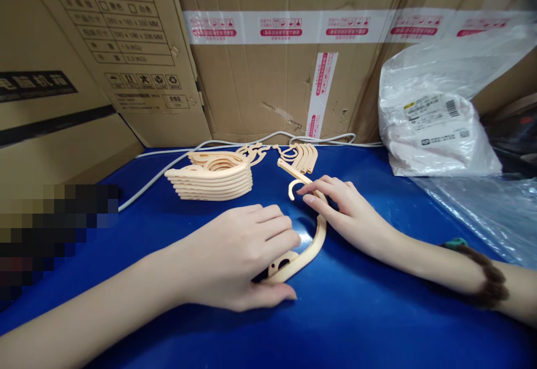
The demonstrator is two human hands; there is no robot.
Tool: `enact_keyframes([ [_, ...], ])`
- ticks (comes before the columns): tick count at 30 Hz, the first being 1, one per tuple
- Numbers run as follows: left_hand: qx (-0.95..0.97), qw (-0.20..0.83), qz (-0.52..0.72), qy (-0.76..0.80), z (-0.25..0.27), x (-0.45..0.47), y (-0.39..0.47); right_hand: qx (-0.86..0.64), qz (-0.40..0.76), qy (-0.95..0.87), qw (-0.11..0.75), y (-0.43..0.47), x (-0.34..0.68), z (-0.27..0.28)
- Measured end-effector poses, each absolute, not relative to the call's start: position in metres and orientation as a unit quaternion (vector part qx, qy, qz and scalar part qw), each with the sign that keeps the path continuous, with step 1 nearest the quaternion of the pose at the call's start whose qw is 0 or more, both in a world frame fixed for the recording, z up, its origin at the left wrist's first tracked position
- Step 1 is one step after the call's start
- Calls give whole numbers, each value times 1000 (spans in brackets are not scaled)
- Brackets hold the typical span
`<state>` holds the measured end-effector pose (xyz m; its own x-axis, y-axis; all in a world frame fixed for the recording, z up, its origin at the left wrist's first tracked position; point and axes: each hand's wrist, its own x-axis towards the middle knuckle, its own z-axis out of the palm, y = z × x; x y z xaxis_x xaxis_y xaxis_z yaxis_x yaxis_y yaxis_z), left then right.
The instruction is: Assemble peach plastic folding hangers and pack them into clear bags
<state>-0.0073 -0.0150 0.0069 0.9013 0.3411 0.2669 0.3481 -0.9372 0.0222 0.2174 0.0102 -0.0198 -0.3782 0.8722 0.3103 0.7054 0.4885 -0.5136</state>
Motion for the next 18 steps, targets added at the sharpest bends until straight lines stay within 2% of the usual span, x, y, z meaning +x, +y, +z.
enact_keyframes([
  [5,-971,44,-128,-198,5,-9,-10,-472,144,-839,228,9,218,-17],
  [18,-944,149,-158,-249,-3,-10,-1,-420,179,-854,250,8,219,-18],
])
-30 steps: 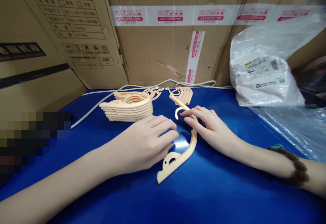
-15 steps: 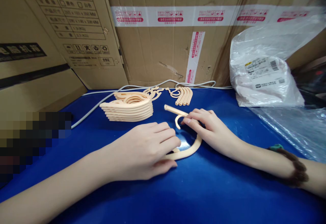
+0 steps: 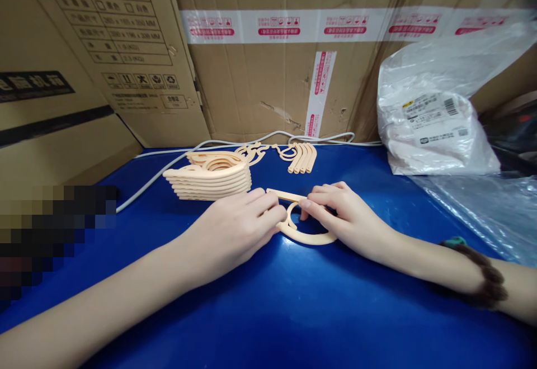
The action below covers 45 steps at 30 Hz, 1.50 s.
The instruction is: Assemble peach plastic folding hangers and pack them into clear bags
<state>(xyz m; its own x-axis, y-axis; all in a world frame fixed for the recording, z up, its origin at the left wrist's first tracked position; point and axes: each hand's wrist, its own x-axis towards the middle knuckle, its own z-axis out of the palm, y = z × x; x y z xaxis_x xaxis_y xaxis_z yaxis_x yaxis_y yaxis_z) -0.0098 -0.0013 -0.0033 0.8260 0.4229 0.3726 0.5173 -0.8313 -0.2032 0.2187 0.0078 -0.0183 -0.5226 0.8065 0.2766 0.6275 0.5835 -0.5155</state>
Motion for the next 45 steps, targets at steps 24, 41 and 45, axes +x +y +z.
enact_keyframes([
  [24,-890,-65,-171,-418,-6,-6,-11,-163,97,-965,180,-7,215,-13],
  [41,-928,73,-157,-328,-8,-8,-4,-191,52,-952,235,-11,218,-14],
  [45,-937,130,-157,-284,-8,-6,-5,-307,79,-912,261,-6,215,-2],
])
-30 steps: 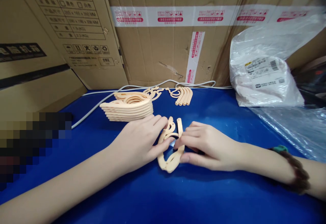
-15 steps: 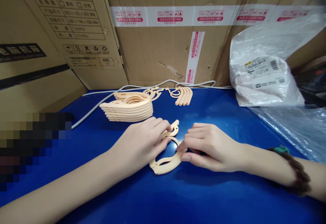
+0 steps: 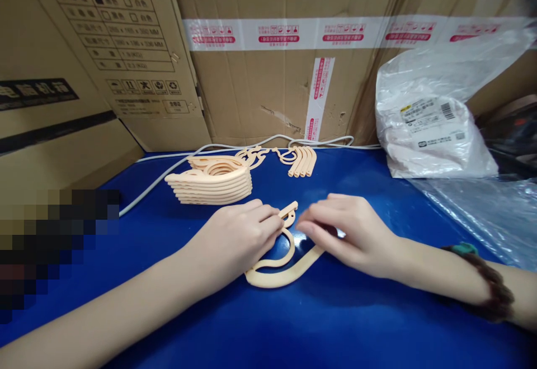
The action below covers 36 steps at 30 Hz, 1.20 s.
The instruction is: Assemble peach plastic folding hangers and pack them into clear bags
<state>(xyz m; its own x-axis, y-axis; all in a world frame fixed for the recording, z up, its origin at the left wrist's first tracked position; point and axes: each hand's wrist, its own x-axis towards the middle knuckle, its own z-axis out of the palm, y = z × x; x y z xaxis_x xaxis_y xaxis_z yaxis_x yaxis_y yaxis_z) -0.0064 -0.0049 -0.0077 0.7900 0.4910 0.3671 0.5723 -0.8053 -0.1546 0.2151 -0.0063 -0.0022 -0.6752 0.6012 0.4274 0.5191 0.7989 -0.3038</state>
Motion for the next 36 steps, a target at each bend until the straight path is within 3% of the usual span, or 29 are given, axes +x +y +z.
enact_keyframes([
  [5,-934,176,-159,-267,-6,-6,-6,-396,28,-894,206,39,201,12],
  [10,-934,169,-171,-264,-8,-7,-5,-336,-53,-922,185,112,163,13],
  [17,-934,162,-171,-267,-12,-10,-1,-228,-11,-963,147,190,85,8],
  [25,-938,151,-157,-271,-14,-16,0,-188,67,-973,115,199,79,-5],
  [36,-940,128,-158,-275,-14,-14,-3,-243,68,-959,126,186,132,7],
])
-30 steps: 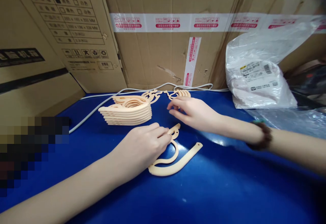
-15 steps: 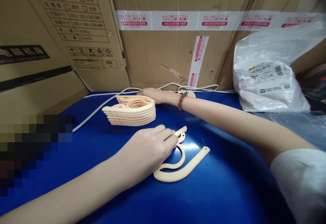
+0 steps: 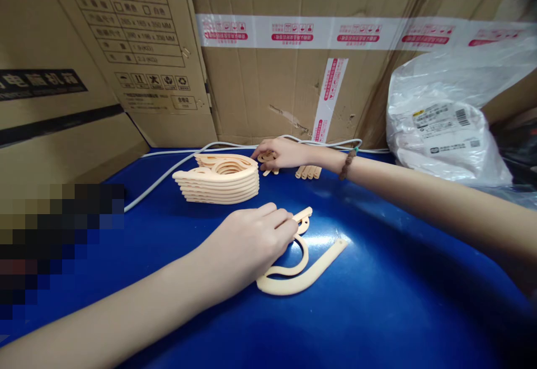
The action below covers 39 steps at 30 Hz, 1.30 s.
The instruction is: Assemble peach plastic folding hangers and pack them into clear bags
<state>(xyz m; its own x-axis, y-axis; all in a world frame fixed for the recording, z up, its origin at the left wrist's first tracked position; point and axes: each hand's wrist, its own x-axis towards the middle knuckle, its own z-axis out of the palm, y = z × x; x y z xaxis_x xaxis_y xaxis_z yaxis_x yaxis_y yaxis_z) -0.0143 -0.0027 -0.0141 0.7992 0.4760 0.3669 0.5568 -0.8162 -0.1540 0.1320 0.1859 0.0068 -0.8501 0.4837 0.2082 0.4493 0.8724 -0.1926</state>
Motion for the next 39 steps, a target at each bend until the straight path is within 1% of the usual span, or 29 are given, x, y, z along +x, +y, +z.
enact_keyframes([
  [5,-941,119,-153,-277,-15,-16,-3,-283,54,-948,133,189,144,10],
  [14,-942,114,-146,-279,-14,-17,-4,-363,17,-925,108,183,130,10],
  [18,-943,117,-144,-276,-15,-18,-3,-399,39,-909,113,185,125,11],
  [22,-944,115,-138,-278,-14,-18,-3,-428,101,-888,136,190,124,13],
  [26,-944,120,-129,-278,-14,-19,-5,-441,186,-859,180,186,133,20],
  [30,-943,118,-120,-288,-13,-18,-7,-431,271,-822,256,165,159,38],
  [35,-939,116,-106,-305,-14,-17,-8,-400,335,-751,405,112,206,60],
  [37,-937,128,-107,-307,-15,-18,-8,-390,370,-722,436,86,222,62],
  [39,-934,136,-107,-311,-14,-17,-7,-391,398,-700,446,61,233,59],
])
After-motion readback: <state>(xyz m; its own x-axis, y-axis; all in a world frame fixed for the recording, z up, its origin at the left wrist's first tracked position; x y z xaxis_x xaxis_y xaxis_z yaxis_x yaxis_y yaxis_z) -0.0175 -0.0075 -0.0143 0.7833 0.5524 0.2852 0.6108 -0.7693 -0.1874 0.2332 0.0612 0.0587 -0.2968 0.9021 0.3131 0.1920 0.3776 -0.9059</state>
